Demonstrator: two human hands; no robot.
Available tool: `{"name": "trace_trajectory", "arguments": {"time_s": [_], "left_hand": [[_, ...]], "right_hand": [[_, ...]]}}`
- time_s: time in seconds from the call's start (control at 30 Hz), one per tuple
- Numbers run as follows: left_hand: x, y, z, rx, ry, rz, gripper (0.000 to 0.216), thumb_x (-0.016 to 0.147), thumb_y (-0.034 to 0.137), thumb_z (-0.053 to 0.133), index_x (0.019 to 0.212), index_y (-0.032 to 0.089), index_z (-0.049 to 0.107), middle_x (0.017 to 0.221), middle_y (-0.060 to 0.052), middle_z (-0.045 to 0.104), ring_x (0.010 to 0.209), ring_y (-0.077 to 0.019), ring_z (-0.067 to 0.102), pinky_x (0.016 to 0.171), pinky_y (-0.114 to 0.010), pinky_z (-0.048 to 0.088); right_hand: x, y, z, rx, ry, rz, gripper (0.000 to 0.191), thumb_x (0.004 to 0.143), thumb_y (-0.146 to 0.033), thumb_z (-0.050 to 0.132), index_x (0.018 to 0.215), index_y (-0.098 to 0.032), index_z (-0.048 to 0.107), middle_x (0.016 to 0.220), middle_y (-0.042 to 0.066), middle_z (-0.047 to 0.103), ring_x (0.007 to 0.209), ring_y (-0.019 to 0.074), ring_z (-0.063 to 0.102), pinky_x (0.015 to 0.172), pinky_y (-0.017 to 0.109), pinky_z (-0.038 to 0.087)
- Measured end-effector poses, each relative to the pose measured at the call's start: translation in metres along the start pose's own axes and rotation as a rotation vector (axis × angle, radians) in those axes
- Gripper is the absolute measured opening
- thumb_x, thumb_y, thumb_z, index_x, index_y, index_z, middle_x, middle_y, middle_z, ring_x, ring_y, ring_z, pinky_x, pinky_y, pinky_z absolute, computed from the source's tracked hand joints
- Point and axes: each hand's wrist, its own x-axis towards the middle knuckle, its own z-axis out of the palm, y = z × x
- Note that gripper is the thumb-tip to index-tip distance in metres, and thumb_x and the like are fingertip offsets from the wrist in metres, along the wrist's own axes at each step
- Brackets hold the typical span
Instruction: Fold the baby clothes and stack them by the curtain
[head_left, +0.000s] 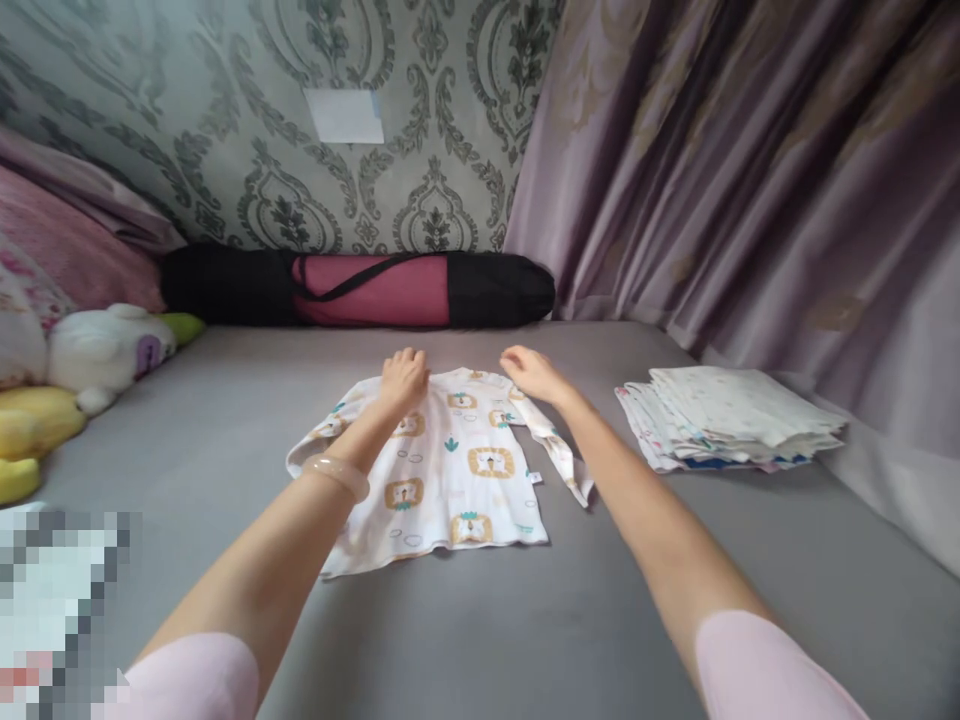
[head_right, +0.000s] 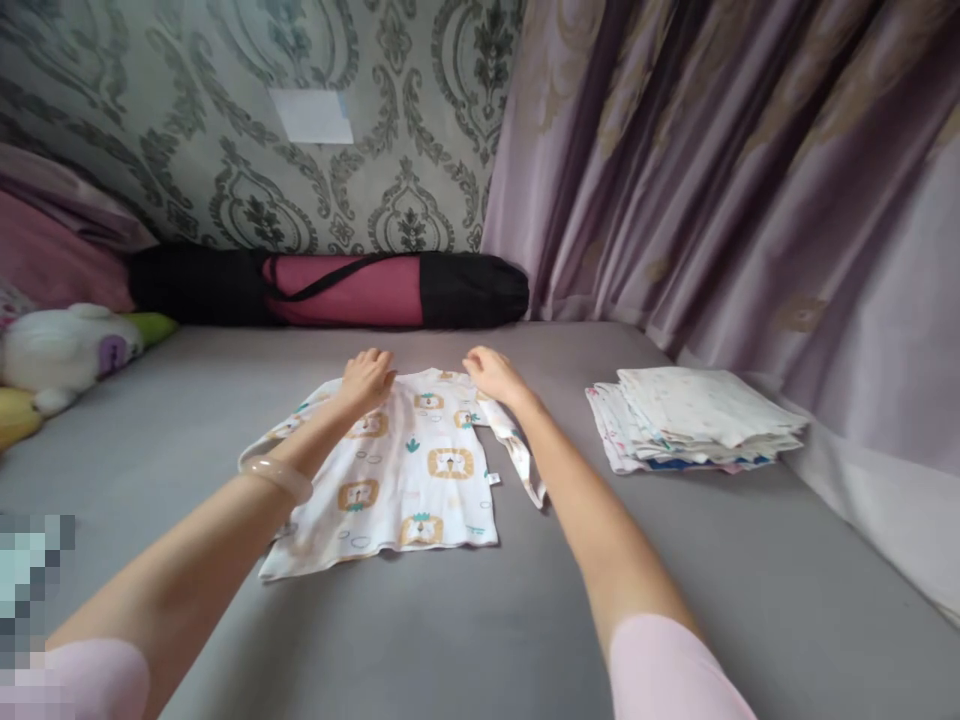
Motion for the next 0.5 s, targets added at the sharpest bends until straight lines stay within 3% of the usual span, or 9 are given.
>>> {"name": "trace_trajectory", "arguments": {"time_s": [0.1, 0.2, 0.37, 0.5], "left_hand": [[-0.001, 0.032, 0.007, -0.213, -0.027, 0.158, 0.025, 0.09, 0.019, 0.046, 0.111, 0.015, 0.06, 0.113, -0.014, 0.061, 0.108, -0.0276, 0.056, 0.093, -0.041, 0.043], [-0.001, 0.061, 0.021, -0.34, -0.038, 0.243, 0.027, 0.088, 0.014, 0.047, 0.11, 0.016, 0.062, 0.111, -0.012, 0.063, 0.107, -0.0232, 0.058, 0.095, -0.036, 0.045], [-0.007, 0.095, 0.04, -0.415, 0.033, 0.23, 0.031, 0.092, 0.014, 0.037, 0.114, 0.013, 0.059, 0.118, -0.014, 0.061, 0.113, -0.0221, 0.056, 0.099, -0.038, 0.045], [-0.017, 0.105, 0.049, -0.413, 0.072, 0.228, 0.031, 0.095, 0.021, 0.038, 0.118, 0.014, 0.057, 0.128, -0.014, 0.057, 0.128, -0.0231, 0.047, 0.11, -0.041, 0.036]], "right_hand": [[-0.054, 0.022, -0.035, 0.036, -0.029, 0.109, 0.025, 0.091, -0.036, 0.053, 0.095, -0.017, 0.068, 0.092, 0.006, 0.072, 0.087, 0.0179, 0.065, 0.079, 0.027, 0.045], [-0.105, 0.038, -0.044, 0.061, -0.117, 0.202, 0.028, 0.087, -0.042, 0.058, 0.092, -0.016, 0.066, 0.091, 0.006, 0.071, 0.084, 0.0177, 0.065, 0.075, 0.025, 0.046], [-0.15, 0.04, -0.016, -0.111, -0.139, 0.205, 0.037, 0.082, -0.051, 0.061, 0.1, -0.018, 0.062, 0.102, 0.008, 0.065, 0.096, 0.022, 0.061, 0.081, 0.028, 0.044], [-0.15, 0.039, 0.001, -0.297, -0.168, 0.168, 0.021, 0.082, -0.034, 0.059, 0.097, -0.019, 0.059, 0.102, 0.009, 0.061, 0.1, 0.0233, 0.057, 0.081, 0.028, 0.041]]}}
